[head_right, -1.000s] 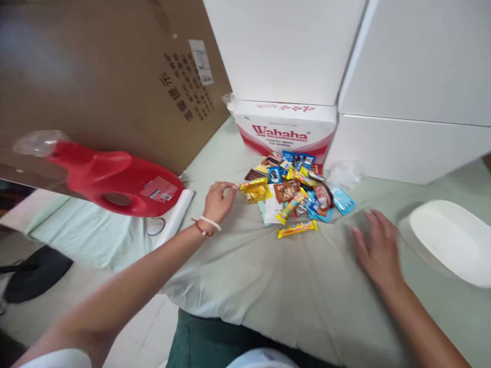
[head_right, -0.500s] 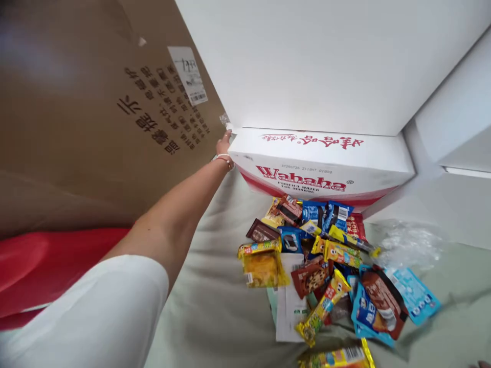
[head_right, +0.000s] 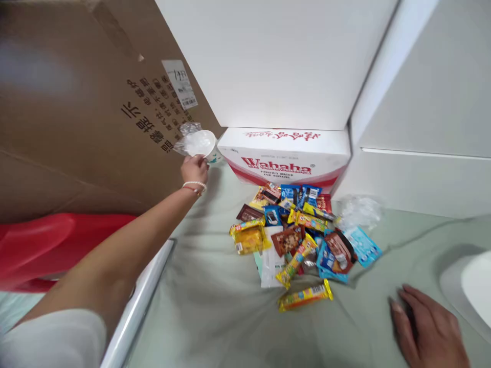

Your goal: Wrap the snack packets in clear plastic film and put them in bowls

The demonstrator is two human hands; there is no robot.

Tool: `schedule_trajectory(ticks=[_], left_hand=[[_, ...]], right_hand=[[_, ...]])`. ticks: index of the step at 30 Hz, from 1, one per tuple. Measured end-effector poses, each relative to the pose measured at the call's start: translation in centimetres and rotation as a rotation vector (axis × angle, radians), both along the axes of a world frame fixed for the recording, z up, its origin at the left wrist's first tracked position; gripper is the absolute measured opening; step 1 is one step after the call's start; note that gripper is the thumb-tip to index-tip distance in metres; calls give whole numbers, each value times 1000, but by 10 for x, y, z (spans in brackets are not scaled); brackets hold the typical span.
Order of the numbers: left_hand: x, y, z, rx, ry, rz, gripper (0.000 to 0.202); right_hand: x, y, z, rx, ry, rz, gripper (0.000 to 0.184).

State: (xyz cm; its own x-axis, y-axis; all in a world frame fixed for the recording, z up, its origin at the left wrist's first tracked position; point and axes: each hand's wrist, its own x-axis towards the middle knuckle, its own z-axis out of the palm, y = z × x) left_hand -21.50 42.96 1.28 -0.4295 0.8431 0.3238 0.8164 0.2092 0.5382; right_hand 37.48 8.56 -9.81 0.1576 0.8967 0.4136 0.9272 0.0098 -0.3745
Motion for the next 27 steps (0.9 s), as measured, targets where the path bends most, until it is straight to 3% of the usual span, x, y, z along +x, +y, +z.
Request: schedule_trajectory(ticks=[2, 5, 7, 9, 11, 12, 14, 17, 19, 24, 27], left_hand=[[5, -57, 12, 6, 15, -43, 25], [24, -150, 26, 11, 131, -232, 25], [47, -214, 31, -21, 188, -408, 26], [78, -274, 34, -63, 205, -561, 26], [111, -326, 34, -104, 227, -694, 27], [127, -348, 32, -120, 241, -753, 28], [152, -384, 23, -134, 271, -841, 29], [172, -417, 1, -61, 291, -888, 29], [176, -426, -14, 29, 289, -893, 30], [172, -426, -36, 135, 250, -826, 48], [166, -420, -42, 166, 223, -790, 49]], right_hand=[[-10, 6, 12, -14, -45, 132, 39], [-27, 11, 35, 84, -28, 71, 42], [-48, 9, 59, 166, 22, 54, 41], [-80, 2, 92, 248, 94, 152, 47], [-120, -4, 126, 315, 133, 352, 53], [-142, -7, 140, 274, 112, 528, 50], [-181, -9, 160, 37, -22, 835, 38], [-221, -8, 164, -394, -280, 867, 46], [-236, -7, 159, -564, -393, 800, 55], [-256, -2, 151, -665, -419, 600, 43], [-255, 1, 148, -681, -323, 612, 36]])
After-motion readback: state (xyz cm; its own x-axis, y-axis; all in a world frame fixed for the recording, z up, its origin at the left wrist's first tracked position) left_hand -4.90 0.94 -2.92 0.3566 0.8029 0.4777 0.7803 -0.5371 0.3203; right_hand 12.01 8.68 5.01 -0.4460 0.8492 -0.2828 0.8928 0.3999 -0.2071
